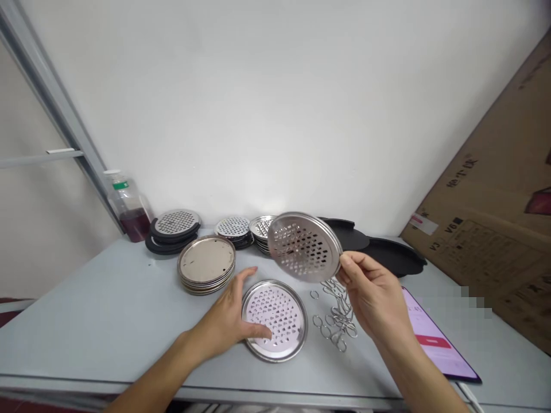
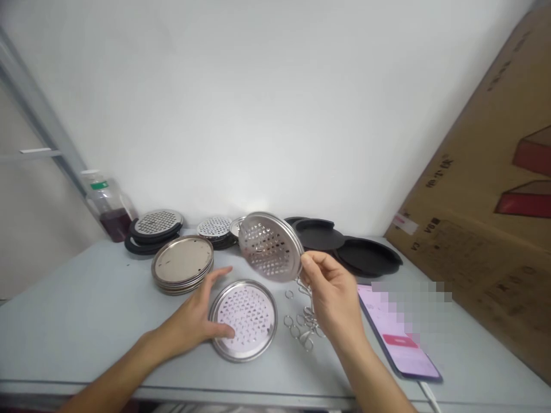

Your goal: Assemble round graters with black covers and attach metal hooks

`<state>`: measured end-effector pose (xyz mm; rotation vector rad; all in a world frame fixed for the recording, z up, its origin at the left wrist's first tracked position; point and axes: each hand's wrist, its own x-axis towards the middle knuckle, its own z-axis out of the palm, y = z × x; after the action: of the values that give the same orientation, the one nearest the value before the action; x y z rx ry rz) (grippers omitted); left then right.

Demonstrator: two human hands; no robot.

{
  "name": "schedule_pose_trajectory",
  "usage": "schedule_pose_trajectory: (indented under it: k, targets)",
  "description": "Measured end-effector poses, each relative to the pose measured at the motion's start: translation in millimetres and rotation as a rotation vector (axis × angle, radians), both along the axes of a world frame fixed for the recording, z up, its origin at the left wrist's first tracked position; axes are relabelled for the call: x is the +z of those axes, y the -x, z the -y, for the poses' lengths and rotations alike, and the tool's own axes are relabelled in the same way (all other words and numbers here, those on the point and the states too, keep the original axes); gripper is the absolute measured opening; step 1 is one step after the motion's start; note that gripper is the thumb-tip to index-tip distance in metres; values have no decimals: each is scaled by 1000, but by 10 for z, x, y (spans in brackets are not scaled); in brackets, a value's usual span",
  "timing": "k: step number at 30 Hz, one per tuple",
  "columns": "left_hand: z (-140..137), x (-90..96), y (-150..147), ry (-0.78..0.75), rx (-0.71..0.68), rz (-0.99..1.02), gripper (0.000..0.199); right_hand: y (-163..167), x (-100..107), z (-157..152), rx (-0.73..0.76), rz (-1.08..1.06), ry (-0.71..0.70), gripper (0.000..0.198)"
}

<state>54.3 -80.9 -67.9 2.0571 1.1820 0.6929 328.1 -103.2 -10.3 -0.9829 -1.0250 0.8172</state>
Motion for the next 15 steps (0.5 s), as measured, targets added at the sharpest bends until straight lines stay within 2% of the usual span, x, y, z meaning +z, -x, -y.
schedule_pose_trajectory:
  k: [4, 7, 10, 13, 15]
  targets:
    - [-11, 0, -15, -106, 36, 64, 128, 1, -230, -68, 321, -384, 232, 35]
    - [-5, 30, -10, -117, 24, 58, 131, 45, -376, -80, 438, -540, 371, 31]
    - [4, 79, 4, -98, 38, 32, 125, 59, -510, -62, 477, -592, 467, 26]
    - [4, 103, 25, -89, 62, 0, 124, 44, -604, -39, 454, -549, 516, 24]
    - [5, 94, 50, -102, 60, -17, 123, 28, -631, -17, 410, -454, 508, 34]
